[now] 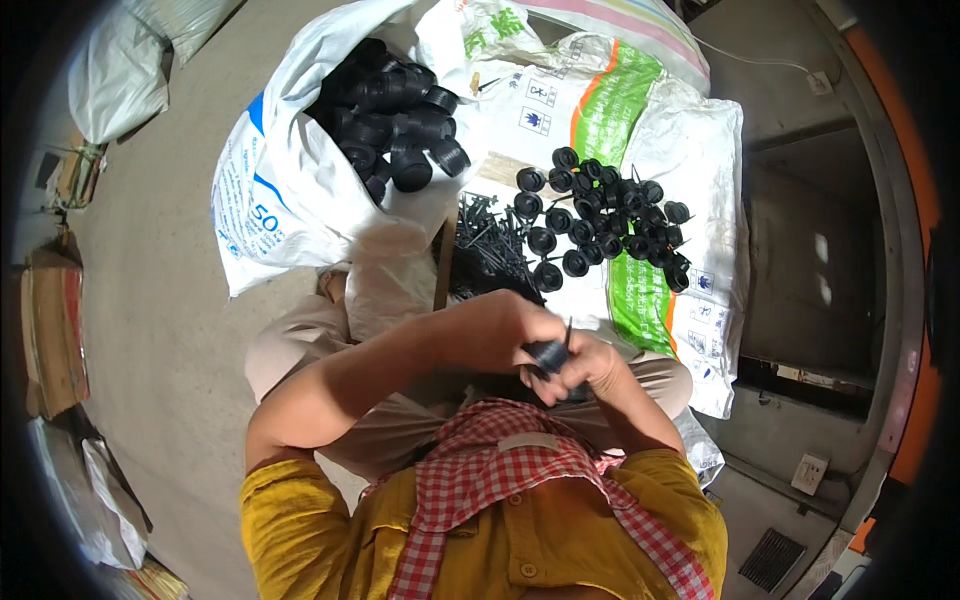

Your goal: The person sits cross-legged on the floor and repeatedly picks black plastic caps and metal spikes from piles on a sack. They insert the spikes into the caps by hand and place the assembled units into a white sack. The person occasionally gathers loose spikes and continues the assembly cycle.

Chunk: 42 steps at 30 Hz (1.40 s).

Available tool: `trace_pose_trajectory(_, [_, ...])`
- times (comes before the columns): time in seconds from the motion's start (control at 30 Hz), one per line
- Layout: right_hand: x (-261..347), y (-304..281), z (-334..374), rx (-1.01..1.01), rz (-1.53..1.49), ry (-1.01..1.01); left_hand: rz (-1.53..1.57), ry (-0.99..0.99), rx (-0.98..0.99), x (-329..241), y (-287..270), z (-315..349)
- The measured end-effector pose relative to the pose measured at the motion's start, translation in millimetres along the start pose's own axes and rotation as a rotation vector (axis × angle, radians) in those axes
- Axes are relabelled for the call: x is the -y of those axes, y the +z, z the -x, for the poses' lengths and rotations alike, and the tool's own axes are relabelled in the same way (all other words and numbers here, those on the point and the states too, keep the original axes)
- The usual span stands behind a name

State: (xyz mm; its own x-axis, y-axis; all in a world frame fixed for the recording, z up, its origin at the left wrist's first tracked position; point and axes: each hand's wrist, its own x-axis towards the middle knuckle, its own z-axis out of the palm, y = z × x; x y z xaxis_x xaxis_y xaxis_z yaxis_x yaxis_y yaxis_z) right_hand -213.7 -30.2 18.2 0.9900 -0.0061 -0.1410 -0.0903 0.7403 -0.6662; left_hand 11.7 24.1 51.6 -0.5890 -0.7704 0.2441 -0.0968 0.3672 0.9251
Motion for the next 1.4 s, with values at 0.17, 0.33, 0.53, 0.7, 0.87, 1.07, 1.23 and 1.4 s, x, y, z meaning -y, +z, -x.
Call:
trace_pose_trajectory(0.17, [-8.7,-7.7,-37.7,-0.347,-0.367,-0.69,0.736,-0.298,-0.507,21.9,-2.2,9.1])
trace_pose_trajectory(0.33, [-19.2,-20.7,-71.8,-0.81,-0.086,-0.804,1.112,-0.503,-0.617,22.1,28.1,0.9])
trace_pose_trajectory(0.53, [-28.0,-64.5,-75.2,-1.393,1.506,-0.391,-0.72,-0.367,-0.442,31.5,8.1,-3.1])
trace_pose_trajectory(0.7, [-103.4,-151.1,-23.2,-1.223,1.506,0.262,-1.045,-0.545,-0.648,33.0,-94.6,-5.8])
trace_pose_trajectory(0.87, [-102.6,-208.0,-13.8,-1.717,1.454,0.136,-1.231,-0.379,-0.944,26.2,-101.6,2.1])
trace_pose_trajectory(1.07, [-88.1,-230.0,-25.8,-1.555,1.378,0.804,-1.024,-0.456,-0.591,22.3,-67.0,-3.7])
trace_pose_trajectory(1.23, [-86.2,-238.3,26.8,-1.546,1.353,0.324,-0.763,-0.51,-0.436,26.7,-50.7,-7.3])
trace_pose_trajectory(1.4, [-28.4,-90.4,-12.3,-1.078,1.386,-0.413,-0.28,-0.401,-0.565,57.4,-8.6,-2.7])
